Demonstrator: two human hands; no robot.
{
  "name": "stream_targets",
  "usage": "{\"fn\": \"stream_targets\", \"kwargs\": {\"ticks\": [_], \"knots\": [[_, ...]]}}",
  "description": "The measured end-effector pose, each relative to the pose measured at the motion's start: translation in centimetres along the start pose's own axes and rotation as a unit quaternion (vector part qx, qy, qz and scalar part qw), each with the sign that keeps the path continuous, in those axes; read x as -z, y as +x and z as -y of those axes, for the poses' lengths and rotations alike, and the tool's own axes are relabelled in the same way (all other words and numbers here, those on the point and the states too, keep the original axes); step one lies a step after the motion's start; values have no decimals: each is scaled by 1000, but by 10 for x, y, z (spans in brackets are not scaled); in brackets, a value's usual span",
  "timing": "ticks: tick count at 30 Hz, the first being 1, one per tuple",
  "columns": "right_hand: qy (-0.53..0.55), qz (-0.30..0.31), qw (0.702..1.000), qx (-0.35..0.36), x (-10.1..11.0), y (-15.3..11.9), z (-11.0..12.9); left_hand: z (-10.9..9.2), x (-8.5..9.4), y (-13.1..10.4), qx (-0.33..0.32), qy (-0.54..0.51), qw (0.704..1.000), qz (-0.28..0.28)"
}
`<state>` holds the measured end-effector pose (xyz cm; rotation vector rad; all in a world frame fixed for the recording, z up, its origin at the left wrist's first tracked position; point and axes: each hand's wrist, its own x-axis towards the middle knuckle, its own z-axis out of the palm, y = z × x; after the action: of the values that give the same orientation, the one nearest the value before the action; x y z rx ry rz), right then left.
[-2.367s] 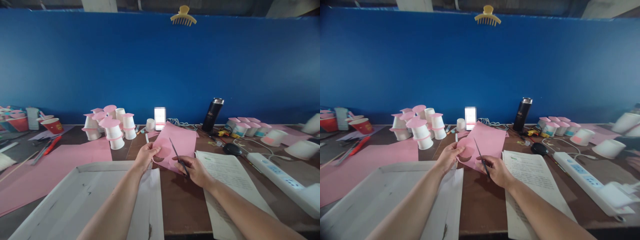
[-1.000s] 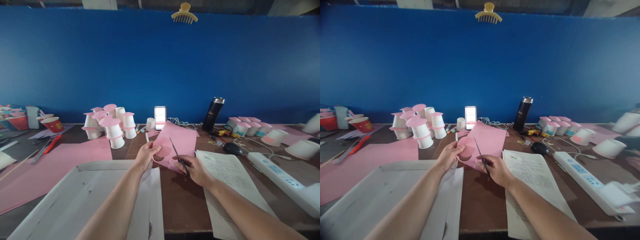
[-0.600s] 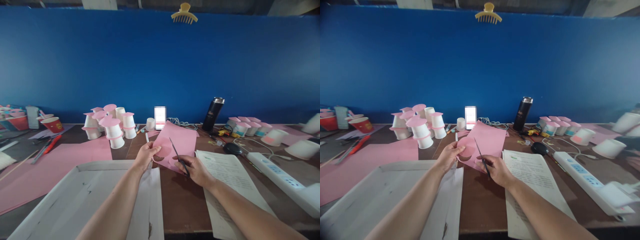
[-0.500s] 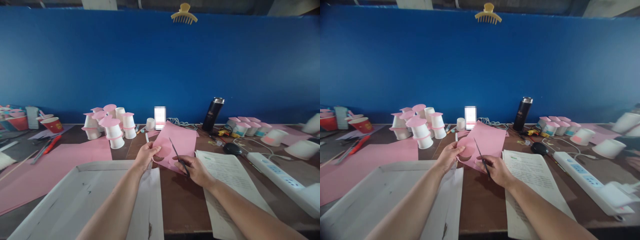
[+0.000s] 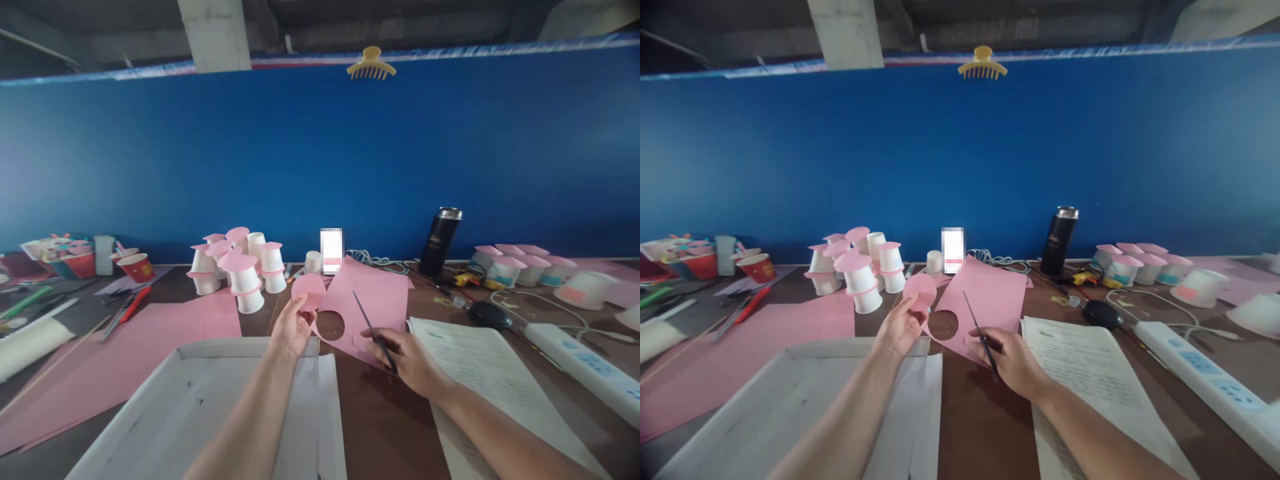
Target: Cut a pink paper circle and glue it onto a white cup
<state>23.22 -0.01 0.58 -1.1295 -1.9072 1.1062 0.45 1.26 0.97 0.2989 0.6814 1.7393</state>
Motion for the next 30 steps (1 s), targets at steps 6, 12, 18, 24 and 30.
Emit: {"fn": "stream_targets", "kwargs": {"ticks": [6, 12, 18, 24, 30], "knots": [[1, 16, 1000, 3, 0, 0, -3, -2, 1, 0, 0, -47, 999, -1], [-27, 14, 999, 23, 0, 1, -11, -2, -1, -3, -5, -45, 999, 27], [-65, 17, 997, 37, 0, 1, -13, 0, 0, -4, -12, -26, 998, 50], [-84, 16, 996, 39, 1, 0, -13, 1, 1, -2, -3, -14, 999, 53], [-77, 27, 996, 21, -1, -1, -11, 2, 0, -2, -3, 16, 999, 35]]}}
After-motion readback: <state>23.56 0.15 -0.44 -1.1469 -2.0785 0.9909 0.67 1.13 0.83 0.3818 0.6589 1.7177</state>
